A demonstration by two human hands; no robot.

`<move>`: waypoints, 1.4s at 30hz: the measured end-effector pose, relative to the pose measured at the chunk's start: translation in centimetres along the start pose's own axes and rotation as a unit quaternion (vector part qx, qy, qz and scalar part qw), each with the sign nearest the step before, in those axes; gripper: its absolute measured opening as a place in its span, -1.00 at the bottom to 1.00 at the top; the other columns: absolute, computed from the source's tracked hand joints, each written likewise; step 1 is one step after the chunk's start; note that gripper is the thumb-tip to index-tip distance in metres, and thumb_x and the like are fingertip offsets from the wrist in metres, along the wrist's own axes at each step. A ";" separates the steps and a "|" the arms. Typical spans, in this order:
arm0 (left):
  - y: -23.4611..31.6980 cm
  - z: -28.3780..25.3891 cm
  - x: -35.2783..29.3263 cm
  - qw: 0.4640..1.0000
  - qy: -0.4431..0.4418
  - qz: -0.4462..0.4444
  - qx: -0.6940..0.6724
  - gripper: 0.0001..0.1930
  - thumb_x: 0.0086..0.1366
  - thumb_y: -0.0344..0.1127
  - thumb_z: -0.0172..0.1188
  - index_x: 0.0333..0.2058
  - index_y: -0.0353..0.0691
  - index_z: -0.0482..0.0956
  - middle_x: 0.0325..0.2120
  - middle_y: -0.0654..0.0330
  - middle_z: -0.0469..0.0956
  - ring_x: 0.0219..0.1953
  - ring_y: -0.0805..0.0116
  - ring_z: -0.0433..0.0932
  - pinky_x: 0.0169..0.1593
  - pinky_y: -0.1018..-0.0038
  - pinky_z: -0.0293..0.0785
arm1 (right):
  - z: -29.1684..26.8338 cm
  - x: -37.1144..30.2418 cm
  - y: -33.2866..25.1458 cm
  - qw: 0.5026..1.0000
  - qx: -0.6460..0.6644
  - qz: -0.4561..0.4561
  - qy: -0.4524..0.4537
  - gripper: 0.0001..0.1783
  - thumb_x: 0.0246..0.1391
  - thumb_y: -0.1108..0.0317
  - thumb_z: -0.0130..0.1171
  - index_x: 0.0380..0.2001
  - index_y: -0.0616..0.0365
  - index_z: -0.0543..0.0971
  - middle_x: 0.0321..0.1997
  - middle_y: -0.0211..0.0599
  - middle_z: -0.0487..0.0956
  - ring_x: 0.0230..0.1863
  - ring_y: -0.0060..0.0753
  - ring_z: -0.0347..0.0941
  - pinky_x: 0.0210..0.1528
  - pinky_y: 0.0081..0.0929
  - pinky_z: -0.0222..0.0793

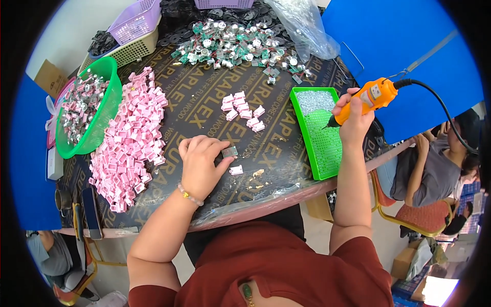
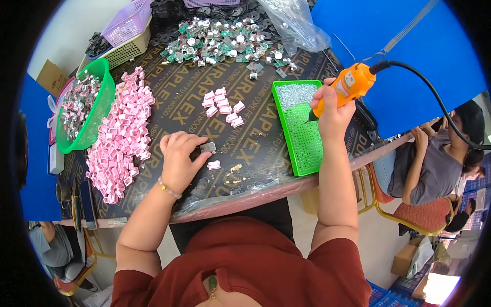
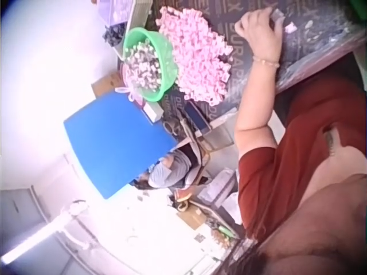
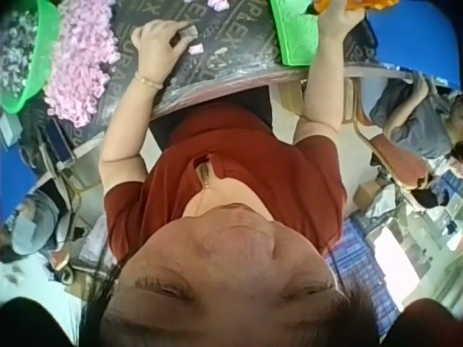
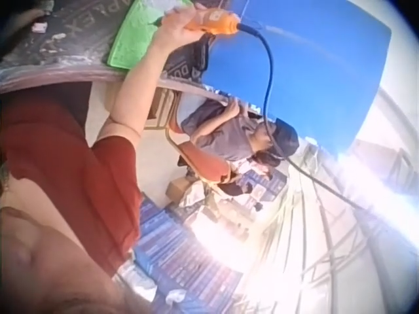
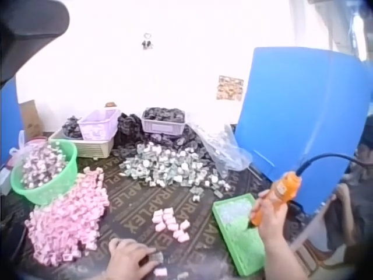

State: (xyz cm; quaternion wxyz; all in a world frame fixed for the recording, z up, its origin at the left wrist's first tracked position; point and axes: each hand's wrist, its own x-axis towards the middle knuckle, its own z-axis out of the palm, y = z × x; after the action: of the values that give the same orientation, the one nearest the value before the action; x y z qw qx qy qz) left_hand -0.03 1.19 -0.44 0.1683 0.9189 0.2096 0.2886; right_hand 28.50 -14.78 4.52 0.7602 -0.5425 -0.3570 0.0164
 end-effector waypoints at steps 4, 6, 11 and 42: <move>-0.2 0.0 -0.1 1.000 0.001 0.003 0.012 -0.70 -0.14 -0.28 0.38 -0.33 -0.07 0.61 -0.38 0.35 0.53 -0.16 0.31 0.42 0.02 0.25 0.12 | -0.3 0.1 0.4 1.000 -0.005 -0.021 -0.011 -0.74 0.18 0.28 0.05 -0.22 0.26 0.36 -0.53 -0.34 0.47 -0.59 -0.59 0.39 -0.49 -0.65 0.33; -0.2 0.1 -0.1 1.000 -0.010 0.005 0.011 -0.72 -0.14 -0.30 0.38 -0.35 -0.08 0.60 -0.39 0.35 0.52 -0.17 0.32 0.42 0.02 0.24 0.12 | -0.4 0.0 0.4 1.000 0.000 -0.021 -0.007 -0.75 0.18 0.28 0.05 -0.22 0.26 0.36 -0.53 -0.34 0.47 -0.59 -0.59 0.39 -0.49 -0.64 0.33; -0.2 0.2 -0.2 1.000 -0.008 0.005 0.008 -0.74 -0.12 -0.32 0.36 -0.37 -0.09 0.59 -0.41 0.34 0.51 -0.16 0.32 0.41 0.02 0.22 0.12 | -0.2 -0.1 -0.4 1.000 0.025 -0.017 0.000 -0.71 0.15 0.26 0.08 -0.21 0.27 0.36 -0.53 -0.31 0.47 -0.59 -0.55 0.39 -0.49 -0.62 0.33; -1.3 1.2 -1.0 1.000 0.017 0.003 -0.019 -0.76 -0.17 -0.31 0.31 -0.43 -0.10 0.55 -0.42 0.30 0.45 -0.18 0.32 0.40 -0.01 0.26 0.16 | 16.2 -8.6 -1.6 0.941 0.191 0.097 -0.262 -0.34 -0.05 -0.19 0.21 -0.17 0.15 0.29 -0.51 -0.19 0.45 -0.59 -0.42 0.40 -0.50 -0.44 0.41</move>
State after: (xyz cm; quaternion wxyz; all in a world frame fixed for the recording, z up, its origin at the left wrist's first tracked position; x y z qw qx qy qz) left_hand -0.46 1.62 -2.37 0.1815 0.9109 0.2046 0.3090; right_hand 12.39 -5.79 3.83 0.7240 -0.3959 -0.4792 0.2991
